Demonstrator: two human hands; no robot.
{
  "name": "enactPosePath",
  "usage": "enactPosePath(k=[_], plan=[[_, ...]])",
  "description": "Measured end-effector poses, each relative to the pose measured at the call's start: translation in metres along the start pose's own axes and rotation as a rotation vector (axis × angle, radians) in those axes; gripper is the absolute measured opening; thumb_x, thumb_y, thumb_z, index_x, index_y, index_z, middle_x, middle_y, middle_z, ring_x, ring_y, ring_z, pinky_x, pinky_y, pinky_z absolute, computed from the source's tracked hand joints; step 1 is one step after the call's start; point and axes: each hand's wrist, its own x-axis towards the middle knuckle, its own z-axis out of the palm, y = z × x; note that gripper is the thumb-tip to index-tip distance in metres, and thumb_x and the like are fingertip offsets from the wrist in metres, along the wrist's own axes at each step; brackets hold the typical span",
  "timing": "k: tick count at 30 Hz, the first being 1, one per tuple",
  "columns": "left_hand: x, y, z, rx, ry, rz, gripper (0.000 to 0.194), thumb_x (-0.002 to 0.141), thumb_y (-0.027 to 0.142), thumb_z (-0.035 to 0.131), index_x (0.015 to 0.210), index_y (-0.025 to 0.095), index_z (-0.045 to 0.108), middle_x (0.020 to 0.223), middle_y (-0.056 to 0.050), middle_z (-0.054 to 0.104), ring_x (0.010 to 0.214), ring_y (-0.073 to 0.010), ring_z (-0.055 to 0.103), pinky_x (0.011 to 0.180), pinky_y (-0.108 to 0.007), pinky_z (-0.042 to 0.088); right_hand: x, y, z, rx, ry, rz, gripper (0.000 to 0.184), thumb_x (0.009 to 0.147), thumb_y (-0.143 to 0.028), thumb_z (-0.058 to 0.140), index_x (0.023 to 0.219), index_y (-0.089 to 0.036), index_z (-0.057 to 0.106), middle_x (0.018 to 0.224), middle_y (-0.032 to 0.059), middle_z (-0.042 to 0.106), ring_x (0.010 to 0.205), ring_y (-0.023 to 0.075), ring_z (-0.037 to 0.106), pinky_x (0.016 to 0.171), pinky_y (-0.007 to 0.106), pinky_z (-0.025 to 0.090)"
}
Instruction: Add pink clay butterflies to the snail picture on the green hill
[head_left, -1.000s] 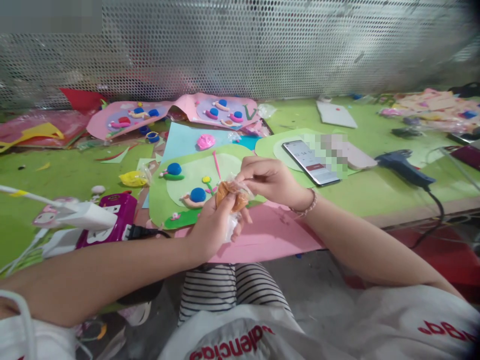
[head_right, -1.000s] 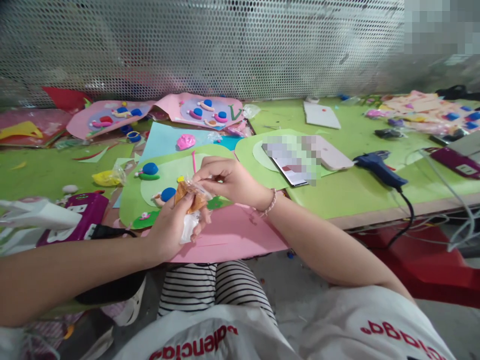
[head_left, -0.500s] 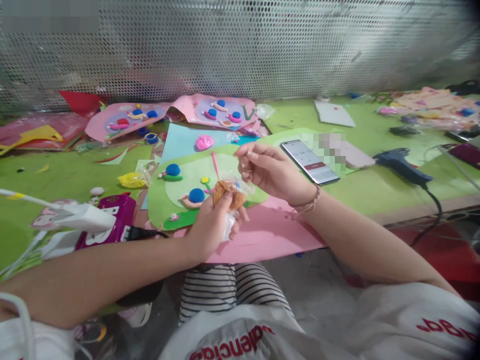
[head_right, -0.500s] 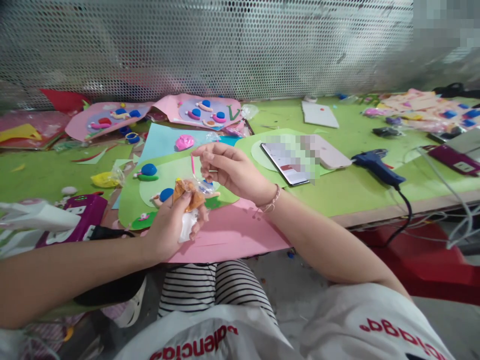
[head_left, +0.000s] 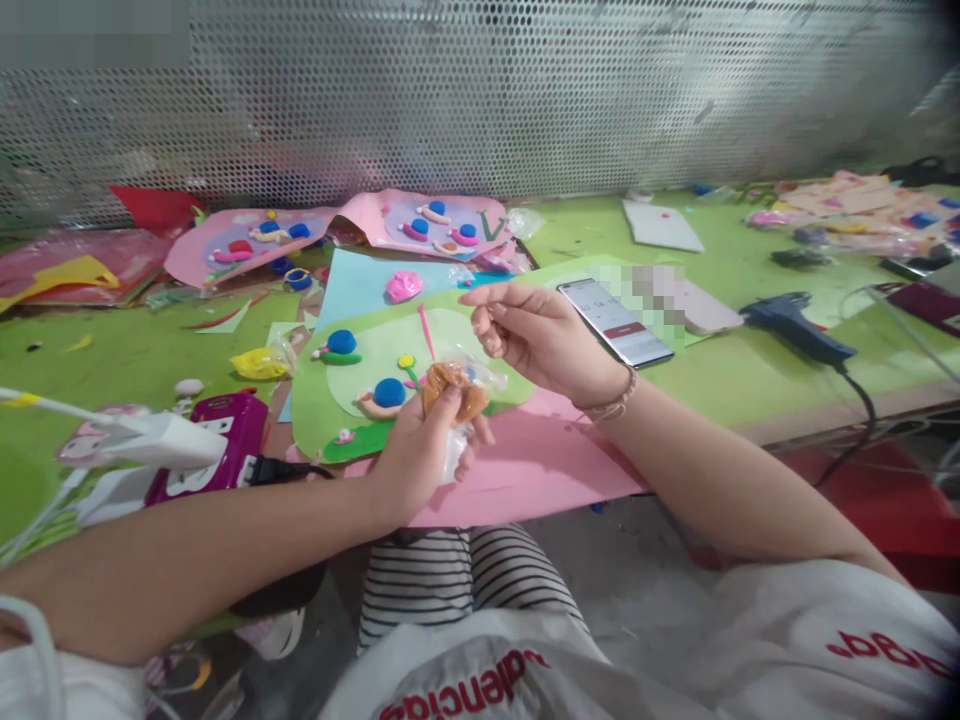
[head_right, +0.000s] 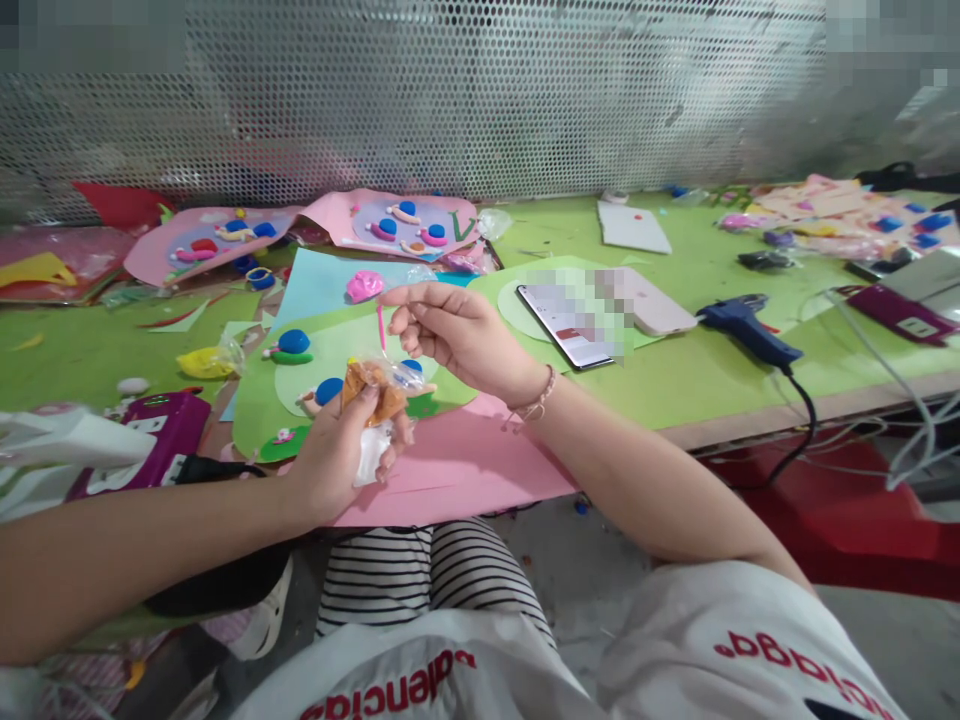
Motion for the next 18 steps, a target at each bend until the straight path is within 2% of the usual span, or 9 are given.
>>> enactPosePath(k=[5, 8, 11, 13, 15, 18], plan=[[0.0012, -0.0019, -0.0023, 0.013, 0.006, 0.001, 0.038, 0.087, 0.049, 0.050, 0.072, 0.015, 0.056, 0.058, 0.001, 0.058, 0.034, -0.0052, 0.042, 0.030, -0.016, 0.034, -0.0020, -0.0014, 0.0036, 0.042, -0.075, 0.051, 0.022, 0.092, -0.010, 0.040, 0.098, -0.008, 0.061, 0.078, 0.0005, 0.055, 0.065, 0.0028, 0.054, 0.062, 0.013, 0.048], [0.0010, -0.0042, -0.0055, 0.022, -0.001, -0.005, 0.039, 0.087, 0.050, 0.051, 0.072, 0.015, 0.058, 0.059, 0.000, 0.058, 0.034, -0.0057, 0.042, 0.030, -0.017, 0.035, -0.0022, -0.0014, 0.0040, 0.072, -0.058, 0.063, 0.026, 0.094, -0.016, 0.036, 0.091, -0.010, 0.061, 0.074, -0.0003, 0.046, 0.062, 0.0037, 0.048, 0.061, 0.014, 0.046], [0.0003, -0.0044, -0.0063, 0.023, -0.011, -0.010, 0.038, 0.088, 0.049, 0.050, 0.077, 0.015, 0.059, 0.058, 0.000, 0.058, 0.034, -0.0061, 0.042, 0.031, -0.017, 0.035, -0.0010, -0.0006, 0.0003, 0.003, -0.040, 0.068, 0.028, 0.094, -0.027, 0.037, 0.093, -0.012, 0.061, 0.076, 0.0005, 0.044, 0.066, 0.0059, 0.046, 0.064, 0.017, 0.046], [0.0004, -0.0032, -0.0047, 0.017, -0.013, -0.006, 0.035, 0.087, 0.049, 0.050, 0.080, 0.015, 0.058, 0.059, 0.000, 0.058, 0.035, -0.0060, 0.042, 0.031, -0.017, 0.035, -0.0012, -0.0006, -0.0024, -0.156, -0.073, 0.039, 0.031, 0.093, -0.038, 0.042, 0.099, -0.013, 0.059, 0.084, 0.0022, 0.047, 0.073, 0.0075, 0.047, 0.069, 0.019, 0.046], [0.0012, -0.0019, -0.0024, 0.010, -0.013, 0.004, 0.033, 0.086, 0.048, 0.052, 0.080, 0.016, 0.055, 0.059, 0.002, 0.057, 0.036, -0.0057, 0.042, 0.031, -0.016, 0.035, -0.0035, -0.0017, -0.0026, -0.424, -0.172, -0.014, 0.036, 0.088, -0.045, 0.052, 0.102, -0.013, 0.057, 0.089, 0.0036, 0.050, 0.078, 0.0089, 0.048, 0.070, 0.021, 0.045], [0.0030, -0.0017, -0.0004, 0.004, -0.014, 0.018, 0.031, 0.086, 0.048, 0.053, 0.080, 0.018, 0.050, 0.058, 0.004, 0.053, 0.037, -0.0054, 0.043, 0.032, -0.014, 0.034, -0.0089, -0.0047, 0.0035, -0.877, -0.303, -0.087, 0.032, 0.083, -0.043, 0.060, 0.083, -0.012, 0.055, 0.076, 0.0010, 0.048, 0.065, 0.0072, 0.043, 0.059, 0.021, 0.038]])
